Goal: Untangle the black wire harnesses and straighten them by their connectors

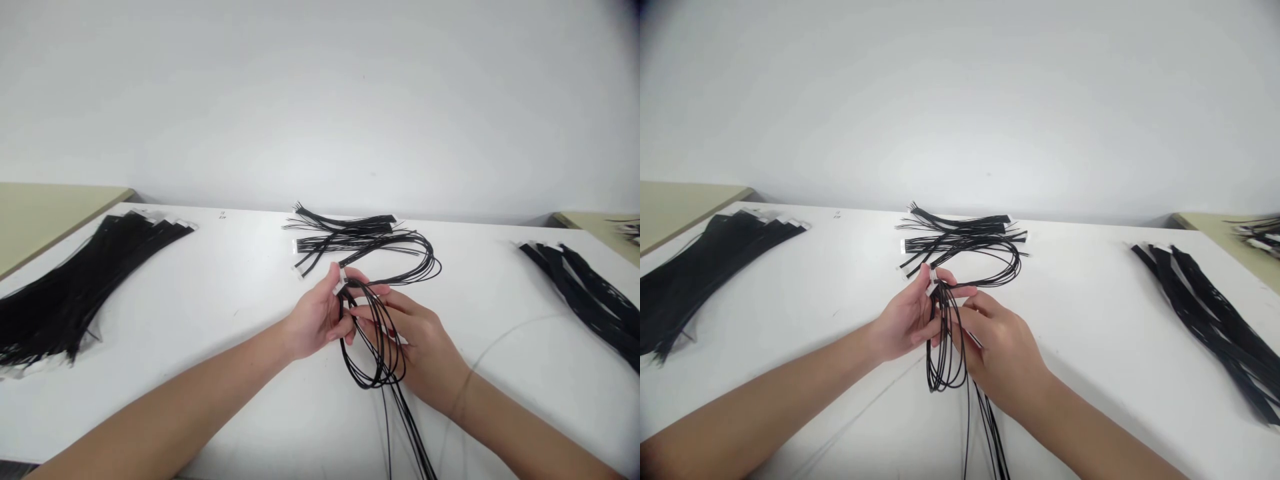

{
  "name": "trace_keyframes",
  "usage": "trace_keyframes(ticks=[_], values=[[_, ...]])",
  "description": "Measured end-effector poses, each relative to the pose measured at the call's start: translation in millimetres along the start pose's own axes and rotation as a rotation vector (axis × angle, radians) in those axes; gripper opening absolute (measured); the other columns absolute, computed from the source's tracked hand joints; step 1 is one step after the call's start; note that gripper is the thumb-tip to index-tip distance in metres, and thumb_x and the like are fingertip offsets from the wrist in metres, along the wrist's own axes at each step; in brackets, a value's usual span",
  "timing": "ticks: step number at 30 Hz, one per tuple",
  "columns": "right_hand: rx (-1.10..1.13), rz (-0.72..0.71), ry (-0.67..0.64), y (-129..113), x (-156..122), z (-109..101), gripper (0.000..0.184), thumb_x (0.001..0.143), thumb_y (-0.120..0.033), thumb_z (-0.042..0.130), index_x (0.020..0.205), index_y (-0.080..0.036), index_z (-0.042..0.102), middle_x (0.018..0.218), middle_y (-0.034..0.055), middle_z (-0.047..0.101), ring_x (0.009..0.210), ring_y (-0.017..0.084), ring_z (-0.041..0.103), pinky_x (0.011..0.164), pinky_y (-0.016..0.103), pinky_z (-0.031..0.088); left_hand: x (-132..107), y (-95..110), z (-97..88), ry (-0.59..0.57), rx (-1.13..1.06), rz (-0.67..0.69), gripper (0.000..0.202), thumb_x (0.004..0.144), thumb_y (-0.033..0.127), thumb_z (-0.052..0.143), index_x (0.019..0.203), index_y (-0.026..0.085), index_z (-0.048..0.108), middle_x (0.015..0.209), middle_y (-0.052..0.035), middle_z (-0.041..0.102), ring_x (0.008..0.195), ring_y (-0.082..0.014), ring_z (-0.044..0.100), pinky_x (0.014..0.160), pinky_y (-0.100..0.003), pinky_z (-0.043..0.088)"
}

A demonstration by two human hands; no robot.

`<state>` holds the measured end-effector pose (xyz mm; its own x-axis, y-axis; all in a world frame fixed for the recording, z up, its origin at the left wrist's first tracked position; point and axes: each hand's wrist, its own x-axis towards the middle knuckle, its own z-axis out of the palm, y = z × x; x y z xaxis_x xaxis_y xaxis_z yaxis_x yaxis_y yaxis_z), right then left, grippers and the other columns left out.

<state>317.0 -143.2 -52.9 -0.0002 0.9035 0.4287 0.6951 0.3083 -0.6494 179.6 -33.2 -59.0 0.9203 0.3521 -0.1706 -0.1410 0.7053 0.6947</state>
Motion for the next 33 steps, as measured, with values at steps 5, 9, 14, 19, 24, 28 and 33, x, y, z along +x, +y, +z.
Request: trace_keyframes(ticks=[5,9,14,19,24,28,33], values=[[-0.084,0.074,0.009,-3,0,1,0.018,0.088,-0.015,0.051,0.096,-0.023,0.064,0.101,0.0062,0.065,0.084,0.017,0.066,0.074,0.031,0.054,0,0,0.1,0.012,0.003,0.004,0.045,0.092,0.058,0.027,0.096,0.023,0.055,0.113,-0.0054,0.065,0.03,0.0008,0.035,0.045,-0.022,0.047],[-0.096,0.136,0.043,-4,0,2,0.009,0.086,-0.018,0.055,0.089,-0.02,0.063,0.083,0.0031,0.066,0.063,0.013,0.061,0.059,0.025,0.05,-1,0,0.2,0.02,-0.013,0.005,0.044,0.092,0.058,0.028,0.098,0.023,0.054,0.118,-0.0071,0.064,0.03,0.0009,0.034,0.045,-0.023,0.047],[-0.187,0.047,0.117,-2,0,4,0.01,0.087,-0.018,0.052,0.085,-0.018,0.061,0.073,0.0014,0.065,0.055,0.01,0.057,0.051,0.022,0.044,-1,0,0.2,0.002,0.015,0.009,0.044,0.092,0.057,0.027,0.098,0.024,0.055,0.122,-0.0068,0.061,0.032,0.0006,0.037,0.047,-0.023,0.048],[-0.262,0.095,0.116,0,-1,4,0.01,0.087,-0.022,0.052,0.083,-0.018,0.06,0.072,0.0008,0.065,0.053,0.01,0.056,0.052,0.023,0.043,-1,-1,-0.1,-0.024,0.038,0.007,0.045,0.093,0.057,0.025,0.1,0.025,0.055,0.124,-0.0066,0.06,0.033,0.0003,0.04,0.049,-0.024,0.049],[-0.362,0.104,0.151,1,-3,3,0.008,0.087,-0.022,0.05,0.084,-0.02,0.058,0.071,-0.0003,0.064,0.055,0.011,0.056,0.048,0.022,0.039,0,-2,-0.5,-0.013,0.065,0.007,0.045,0.092,0.058,0.024,0.1,0.026,0.054,0.12,-0.0049,0.062,0.033,-0.0002,0.04,0.049,-0.025,0.049],[-0.322,0.105,0.148,-2,-1,-2,0.008,0.089,-0.022,0.05,0.092,-0.02,0.058,0.08,0.0001,0.068,0.055,0.01,0.058,0.046,0.021,0.041,1,-3,-0.9,0.002,0.074,0.012,0.045,0.092,0.058,0.025,0.102,0.025,0.054,0.097,-0.0014,0.066,0.032,-0.0017,0.041,0.05,-0.026,0.05],[-0.295,0.008,0.193,-4,3,-11,0.013,0.089,-0.015,0.049,0.097,-0.02,0.058,0.083,0.002,0.069,0.064,0.011,0.064,0.046,0.019,0.044,1,-3,1.6,0.018,0.14,0.001,0.046,0.092,0.059,0.025,0.103,0.024,0.053,0.054,0.0064,0.049,0.031,-0.0061,0.041,0.049,-0.026,0.05]])
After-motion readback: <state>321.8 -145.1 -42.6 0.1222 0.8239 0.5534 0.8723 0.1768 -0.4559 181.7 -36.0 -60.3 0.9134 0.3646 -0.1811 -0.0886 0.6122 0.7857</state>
